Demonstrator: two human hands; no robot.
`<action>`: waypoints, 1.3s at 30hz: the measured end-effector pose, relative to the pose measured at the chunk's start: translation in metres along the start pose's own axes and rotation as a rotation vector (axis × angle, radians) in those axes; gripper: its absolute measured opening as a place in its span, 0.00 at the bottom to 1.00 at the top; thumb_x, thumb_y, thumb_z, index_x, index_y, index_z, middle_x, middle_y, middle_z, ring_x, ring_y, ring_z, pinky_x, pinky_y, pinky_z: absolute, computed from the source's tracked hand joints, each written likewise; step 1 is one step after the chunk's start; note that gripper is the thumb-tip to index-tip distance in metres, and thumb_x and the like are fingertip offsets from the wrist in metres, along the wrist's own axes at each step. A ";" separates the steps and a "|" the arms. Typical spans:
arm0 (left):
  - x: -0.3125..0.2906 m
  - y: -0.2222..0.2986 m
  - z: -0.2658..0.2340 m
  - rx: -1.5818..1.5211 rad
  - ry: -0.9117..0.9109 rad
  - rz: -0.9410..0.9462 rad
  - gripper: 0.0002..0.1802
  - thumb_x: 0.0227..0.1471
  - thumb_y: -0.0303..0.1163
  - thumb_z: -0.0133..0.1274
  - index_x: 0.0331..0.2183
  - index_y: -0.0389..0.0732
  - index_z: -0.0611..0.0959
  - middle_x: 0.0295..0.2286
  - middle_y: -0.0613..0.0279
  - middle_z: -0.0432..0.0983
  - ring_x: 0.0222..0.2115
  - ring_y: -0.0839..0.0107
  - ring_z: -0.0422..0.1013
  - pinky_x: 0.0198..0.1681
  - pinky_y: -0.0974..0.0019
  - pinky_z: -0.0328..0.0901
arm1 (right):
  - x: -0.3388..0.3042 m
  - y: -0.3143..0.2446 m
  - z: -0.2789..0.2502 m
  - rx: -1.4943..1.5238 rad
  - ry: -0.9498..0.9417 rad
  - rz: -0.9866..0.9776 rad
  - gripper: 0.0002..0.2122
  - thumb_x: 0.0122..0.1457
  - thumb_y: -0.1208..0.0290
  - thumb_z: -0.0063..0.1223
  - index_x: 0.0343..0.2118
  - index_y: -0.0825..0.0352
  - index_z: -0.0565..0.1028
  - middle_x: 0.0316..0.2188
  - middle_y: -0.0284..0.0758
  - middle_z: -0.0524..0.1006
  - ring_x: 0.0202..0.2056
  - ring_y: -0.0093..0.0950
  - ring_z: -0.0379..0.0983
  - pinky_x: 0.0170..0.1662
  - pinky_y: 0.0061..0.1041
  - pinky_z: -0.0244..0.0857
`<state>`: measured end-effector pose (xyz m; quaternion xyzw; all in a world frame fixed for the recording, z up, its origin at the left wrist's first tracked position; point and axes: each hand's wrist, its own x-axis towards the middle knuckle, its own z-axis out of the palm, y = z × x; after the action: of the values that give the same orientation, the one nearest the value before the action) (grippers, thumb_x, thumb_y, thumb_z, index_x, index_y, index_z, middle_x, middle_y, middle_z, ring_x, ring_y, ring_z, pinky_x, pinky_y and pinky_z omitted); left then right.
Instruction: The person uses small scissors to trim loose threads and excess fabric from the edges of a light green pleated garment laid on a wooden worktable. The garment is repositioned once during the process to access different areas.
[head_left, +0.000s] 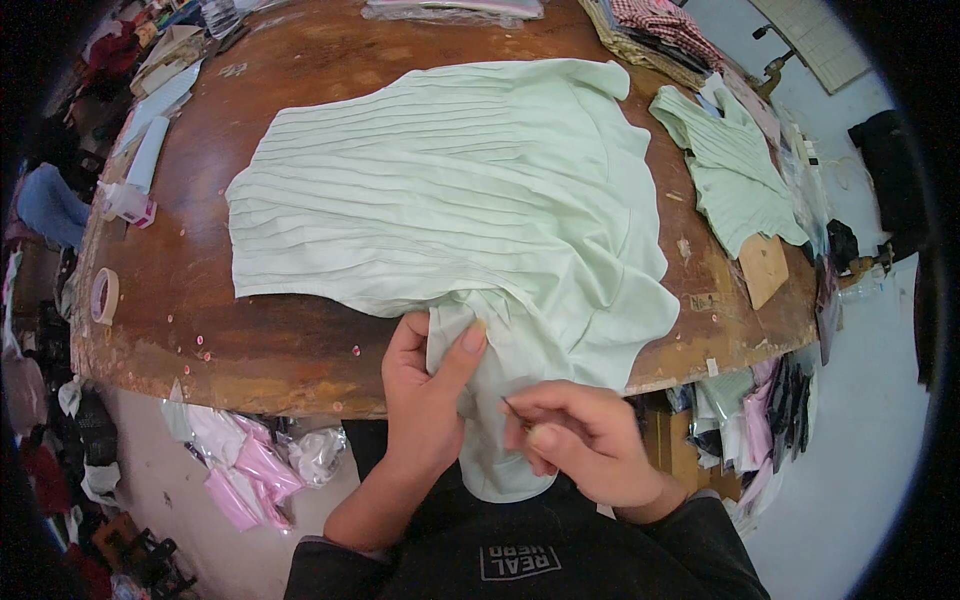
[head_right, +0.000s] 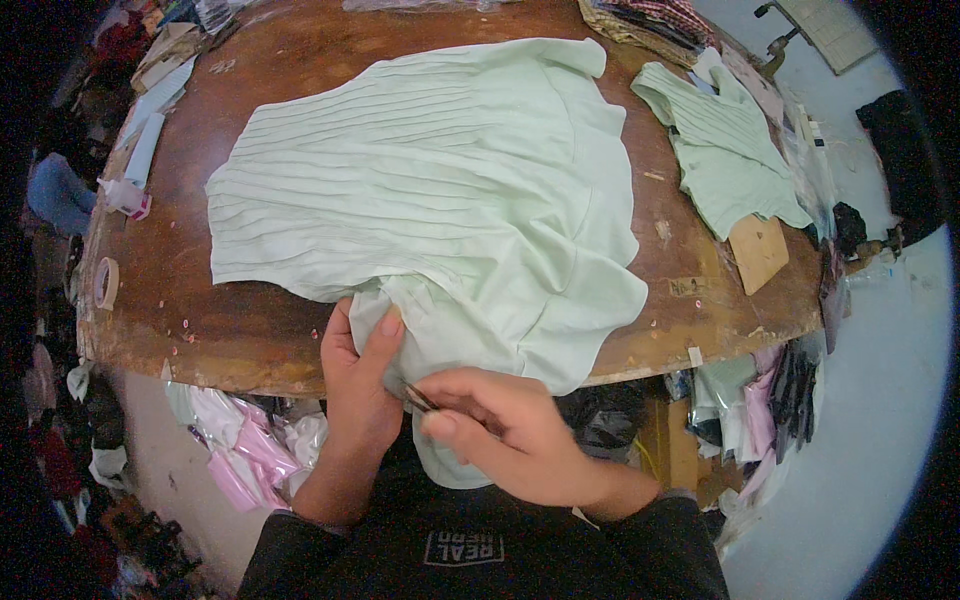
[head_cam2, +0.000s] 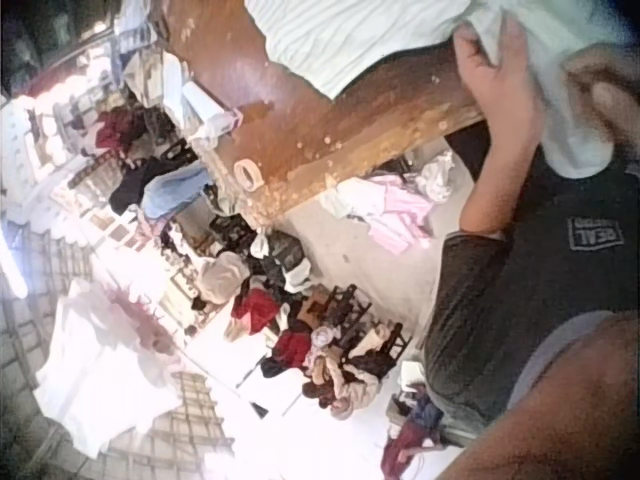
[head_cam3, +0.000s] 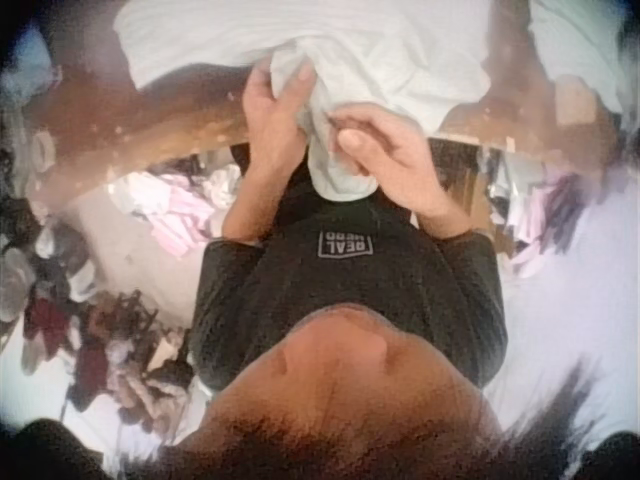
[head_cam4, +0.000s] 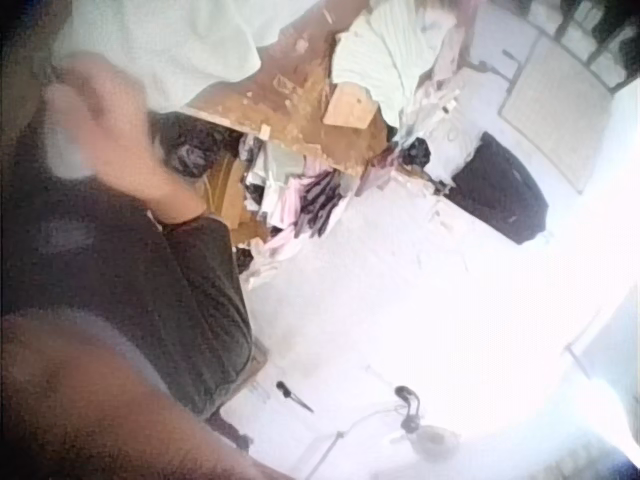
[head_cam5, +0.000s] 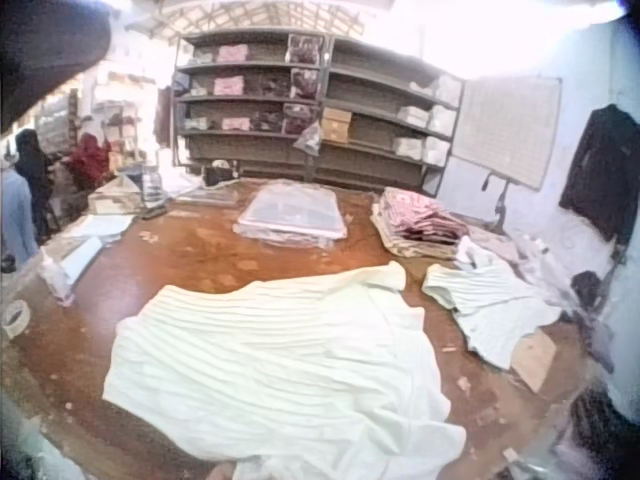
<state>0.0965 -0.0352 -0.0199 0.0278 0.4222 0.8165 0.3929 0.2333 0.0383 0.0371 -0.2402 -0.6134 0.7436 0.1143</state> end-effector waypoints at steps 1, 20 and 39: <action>-0.001 0.001 0.000 0.000 -0.003 -0.004 0.08 0.52 0.24 0.59 0.31 0.39 0.74 0.30 0.66 0.75 0.31 0.82 0.69 0.38 0.75 0.64 | 0.003 0.002 0.002 0.022 -0.037 0.100 0.15 0.63 0.69 0.50 0.48 0.74 0.71 0.31 0.32 0.77 0.26 0.15 0.69 0.28 0.16 0.64; -0.004 0.003 -0.002 -0.030 -0.071 0.023 0.11 0.51 0.22 0.59 0.28 0.40 0.71 0.29 0.64 0.76 0.29 0.82 0.70 0.34 0.74 0.65 | 0.020 0.009 0.002 0.017 0.077 0.104 0.12 0.65 0.70 0.45 0.42 0.75 0.73 0.28 0.35 0.76 0.20 0.15 0.61 0.22 0.15 0.55; -0.007 -0.003 -0.001 -0.025 -0.047 0.025 0.11 0.51 0.22 0.59 0.28 0.40 0.71 0.28 0.66 0.75 0.29 0.85 0.68 0.34 0.76 0.63 | 0.020 0.013 0.001 0.058 0.116 0.120 0.11 0.64 0.70 0.47 0.40 0.75 0.74 0.26 0.35 0.75 0.19 0.15 0.60 0.21 0.15 0.54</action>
<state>0.1030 -0.0398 -0.0213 0.0473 0.4022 0.8256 0.3929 0.2174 0.0443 0.0204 -0.3158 -0.5686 0.7514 0.1114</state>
